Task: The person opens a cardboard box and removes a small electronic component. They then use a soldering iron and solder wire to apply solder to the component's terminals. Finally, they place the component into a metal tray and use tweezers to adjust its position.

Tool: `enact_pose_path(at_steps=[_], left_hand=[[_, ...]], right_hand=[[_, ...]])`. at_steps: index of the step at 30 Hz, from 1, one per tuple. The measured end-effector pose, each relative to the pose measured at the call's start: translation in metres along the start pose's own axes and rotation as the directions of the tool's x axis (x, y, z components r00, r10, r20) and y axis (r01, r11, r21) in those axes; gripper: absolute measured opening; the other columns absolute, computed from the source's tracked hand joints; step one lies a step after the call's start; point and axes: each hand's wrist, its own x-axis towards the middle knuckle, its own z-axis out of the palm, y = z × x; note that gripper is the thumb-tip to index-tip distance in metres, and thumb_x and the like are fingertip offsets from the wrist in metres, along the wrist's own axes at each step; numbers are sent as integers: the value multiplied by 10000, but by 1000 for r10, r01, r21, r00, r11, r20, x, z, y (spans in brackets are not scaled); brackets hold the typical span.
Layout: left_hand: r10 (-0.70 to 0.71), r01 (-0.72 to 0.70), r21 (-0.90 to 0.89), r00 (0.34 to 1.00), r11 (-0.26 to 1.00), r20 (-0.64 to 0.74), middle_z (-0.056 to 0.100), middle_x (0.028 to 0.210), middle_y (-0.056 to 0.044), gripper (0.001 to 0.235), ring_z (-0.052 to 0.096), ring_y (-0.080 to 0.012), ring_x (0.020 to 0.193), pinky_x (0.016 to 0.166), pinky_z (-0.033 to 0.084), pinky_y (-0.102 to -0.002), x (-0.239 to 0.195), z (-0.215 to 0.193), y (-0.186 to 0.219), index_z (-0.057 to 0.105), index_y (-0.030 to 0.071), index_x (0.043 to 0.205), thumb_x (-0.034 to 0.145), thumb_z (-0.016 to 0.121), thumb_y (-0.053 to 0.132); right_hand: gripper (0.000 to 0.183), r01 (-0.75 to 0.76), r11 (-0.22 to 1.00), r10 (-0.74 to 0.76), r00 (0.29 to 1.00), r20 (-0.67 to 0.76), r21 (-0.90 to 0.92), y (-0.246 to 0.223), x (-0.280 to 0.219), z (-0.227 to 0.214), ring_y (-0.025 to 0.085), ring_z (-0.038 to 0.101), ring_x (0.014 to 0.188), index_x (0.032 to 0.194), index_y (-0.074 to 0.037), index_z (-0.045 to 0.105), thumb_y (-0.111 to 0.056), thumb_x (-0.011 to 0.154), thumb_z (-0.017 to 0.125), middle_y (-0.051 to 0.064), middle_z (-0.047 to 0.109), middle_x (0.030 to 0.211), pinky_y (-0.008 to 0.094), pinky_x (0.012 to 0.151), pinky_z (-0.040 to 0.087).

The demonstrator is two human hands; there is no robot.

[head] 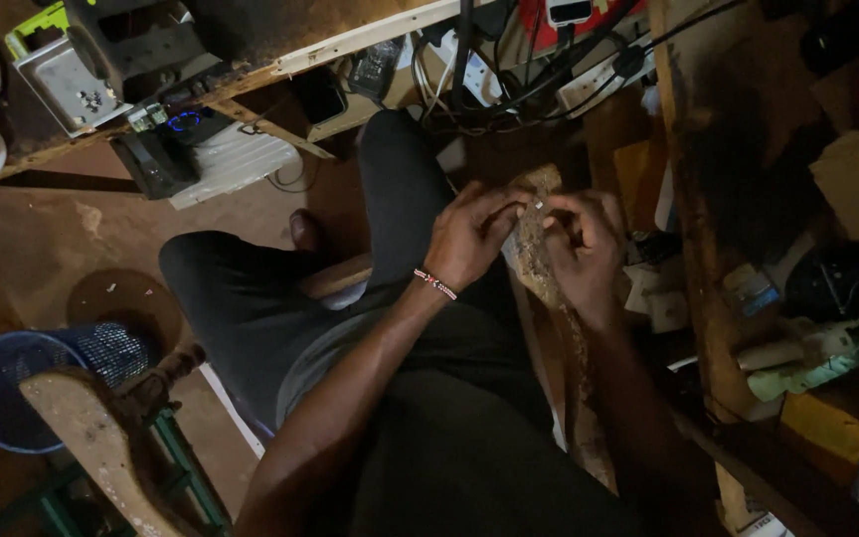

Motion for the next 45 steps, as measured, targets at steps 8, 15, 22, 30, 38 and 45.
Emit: enact_pose_path(at_steps=[8,15,22,30,38,45], left_hand=[[-38,38,-48,999,998,-8,577,775,-86,147,599,-359,746,606,497,-427,-1,-4,3,634,178,929,813,605,262],[-27,26,-65,1000,998,-10,573,760,-99,135,595,-364,745,609,493,-418,-1,-4,2,632,139,901,806,606,231],[-27,26,-57,1000,998,-12,565,753,-66,134,599,-332,741,596,495,-390,-1,0,-3,643,197,918,822,599,279],[-50,49,-49,999,998,-5,573,766,-71,153,605,-335,764,614,504,-387,-2,-1,0,638,223,966,834,592,285],[-101,101,-2,994,995,29,593,813,-69,180,602,-349,800,655,510,-420,-2,0,-1,632,249,978,806,597,293],[-94,91,37,993,995,68,597,835,-122,193,586,-390,826,692,494,-468,-2,-8,1,626,211,954,819,551,327]], right_hand=[[79,-46,999,46,999,23,2,-11,6,0,284,512,672,858,-40,614,-25,796,661,108,494,891,278,546,406],[70,-13,999,12,999,39,33,-7,5,-1,233,484,621,868,-43,610,-27,810,645,116,521,915,251,550,407],[27,-23,1000,22,997,69,13,-12,6,-3,280,481,624,811,-39,606,-21,807,626,151,521,977,299,550,425],[93,-40,999,39,997,64,9,-10,4,-1,274,534,694,823,-27,598,-38,785,682,153,519,996,298,584,426],[95,-61,998,61,998,34,4,6,-1,-1,262,546,739,829,-50,617,-27,766,685,140,558,956,302,639,402],[118,-323,887,351,936,-27,330,0,75,-12,91,464,574,910,-95,559,-168,821,584,47,518,691,189,529,357]])
